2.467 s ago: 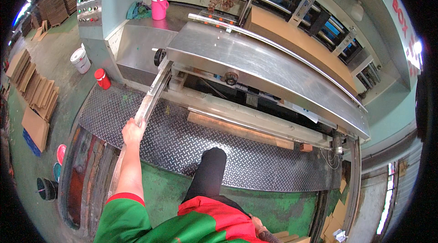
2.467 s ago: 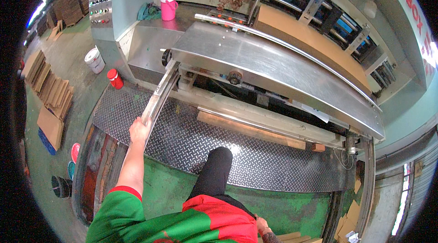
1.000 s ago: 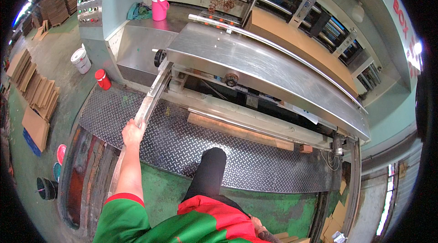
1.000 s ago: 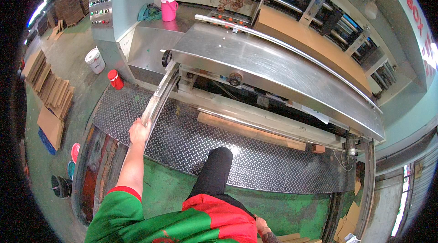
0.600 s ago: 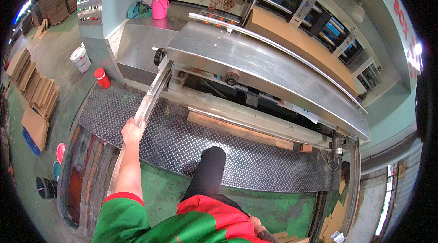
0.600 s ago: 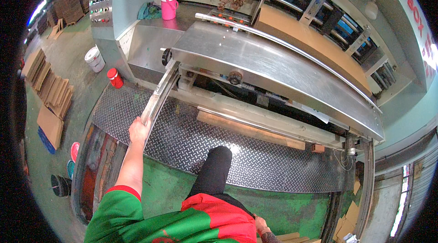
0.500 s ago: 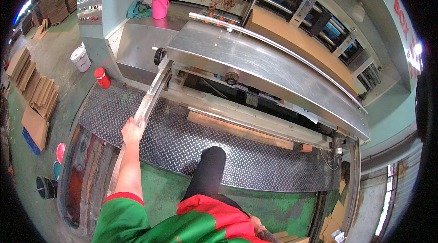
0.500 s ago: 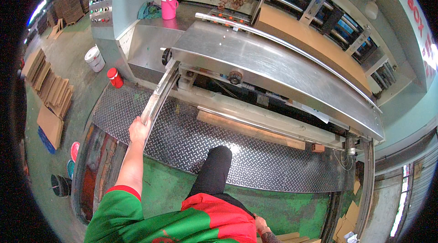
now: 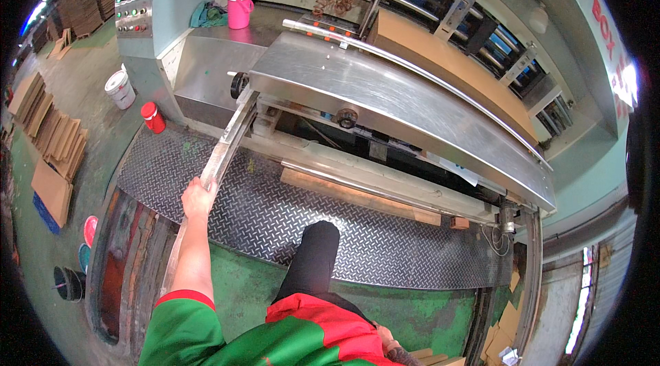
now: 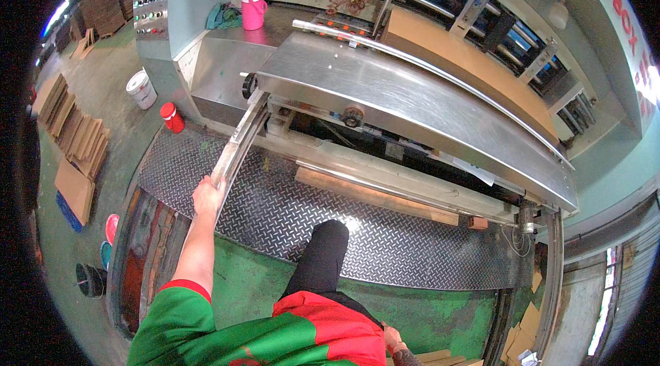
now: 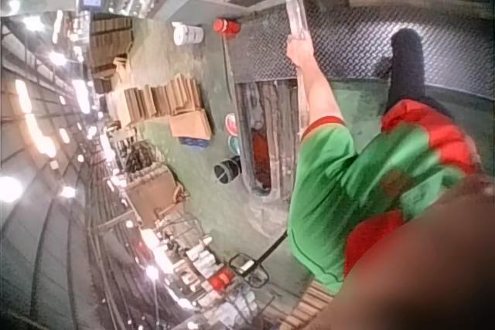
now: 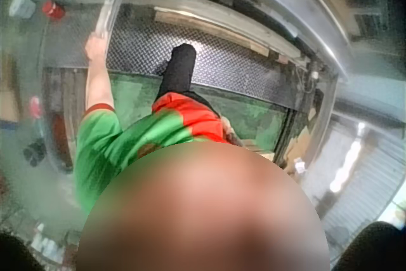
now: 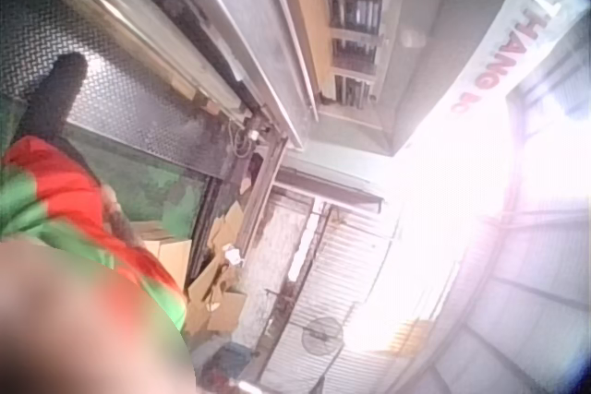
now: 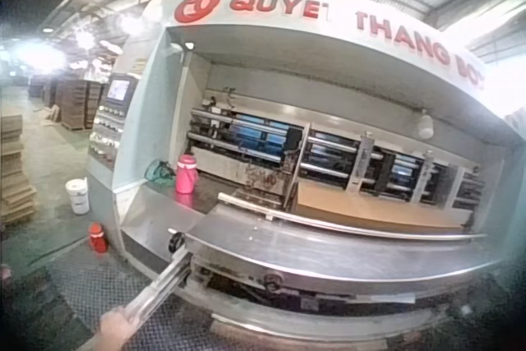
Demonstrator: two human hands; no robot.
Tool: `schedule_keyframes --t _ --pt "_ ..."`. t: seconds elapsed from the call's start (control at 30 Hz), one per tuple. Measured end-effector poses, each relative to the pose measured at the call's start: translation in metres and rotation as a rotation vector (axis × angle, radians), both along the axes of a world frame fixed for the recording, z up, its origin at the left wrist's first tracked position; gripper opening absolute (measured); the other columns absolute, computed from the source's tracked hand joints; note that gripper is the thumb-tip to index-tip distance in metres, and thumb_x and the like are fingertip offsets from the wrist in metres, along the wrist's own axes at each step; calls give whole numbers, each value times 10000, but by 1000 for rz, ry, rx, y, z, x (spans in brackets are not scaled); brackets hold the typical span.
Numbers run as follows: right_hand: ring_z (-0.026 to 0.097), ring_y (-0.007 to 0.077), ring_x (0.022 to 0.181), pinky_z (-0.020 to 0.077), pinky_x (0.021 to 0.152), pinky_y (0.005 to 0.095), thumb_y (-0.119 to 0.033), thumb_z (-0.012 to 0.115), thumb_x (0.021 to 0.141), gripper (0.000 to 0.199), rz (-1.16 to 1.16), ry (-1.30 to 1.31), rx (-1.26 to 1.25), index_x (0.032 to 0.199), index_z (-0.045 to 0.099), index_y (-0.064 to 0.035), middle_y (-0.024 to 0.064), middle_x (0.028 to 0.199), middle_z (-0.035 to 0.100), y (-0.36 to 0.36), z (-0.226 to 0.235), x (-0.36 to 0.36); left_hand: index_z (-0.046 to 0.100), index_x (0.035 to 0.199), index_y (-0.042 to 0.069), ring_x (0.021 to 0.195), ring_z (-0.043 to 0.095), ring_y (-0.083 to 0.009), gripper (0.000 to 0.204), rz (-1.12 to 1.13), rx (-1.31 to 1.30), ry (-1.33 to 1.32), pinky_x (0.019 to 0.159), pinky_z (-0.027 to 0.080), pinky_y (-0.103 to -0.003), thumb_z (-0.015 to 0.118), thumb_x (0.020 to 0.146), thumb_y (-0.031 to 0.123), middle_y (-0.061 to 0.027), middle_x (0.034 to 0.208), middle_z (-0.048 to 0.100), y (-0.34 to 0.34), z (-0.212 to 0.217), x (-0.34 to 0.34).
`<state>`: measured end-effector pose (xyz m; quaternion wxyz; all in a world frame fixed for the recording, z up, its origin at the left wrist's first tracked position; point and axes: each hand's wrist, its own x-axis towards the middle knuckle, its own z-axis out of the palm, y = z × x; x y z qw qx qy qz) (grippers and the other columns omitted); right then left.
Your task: The person picks up flat cardboard sheets from a stack and places them onto a conveyor machine. They repeat this action several times, feeding the sheets into the machine and then waiting while the machine processes them.
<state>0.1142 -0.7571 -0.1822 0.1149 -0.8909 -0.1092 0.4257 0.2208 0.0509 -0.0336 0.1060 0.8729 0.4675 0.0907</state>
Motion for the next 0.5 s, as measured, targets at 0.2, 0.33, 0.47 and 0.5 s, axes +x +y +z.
schedule_keyframes --t 0.2,0.33,0.47,0.5 --pt "720 504 1175 592 983 562 -571 639 998 842 14 14 -15 1623 486 -27 340 1235 751 -7 -14 -1 711 1148 -22 1059 769 -451 708 3 1 -9 971 603 -548 591 1016 664 -266 1177 769 1 -3 0" --pt "720 508 1170 590 978 568 -575 635 999 837 -14 22 -9 1623 489 -36 340 1232 751 -1 -6 0 712 1158 -23 1062 770 -451 723 5 -3 2 972 603 -550 586 1013 674 -268 1179 769 2 -3 0" --pt "721 509 1165 589 978 569 -584 630 997 830 -38 23 -47 1607 503 -36 344 1227 751 8 9 1 714 1154 -25 1057 772 -452 726 4 9 -5 968 604 -553 588 1009 676 -273 1163 770 2 -4 -1" --pt "721 510 1163 589 978 567 -586 629 996 829 -20 1 1 1603 506 -35 344 1225 751 10 12 1 714 1151 -25 1053 772 -453 725 1 7 -11 964 605 -554 589 1009 674 -273 1158 771 2 -4 -1"
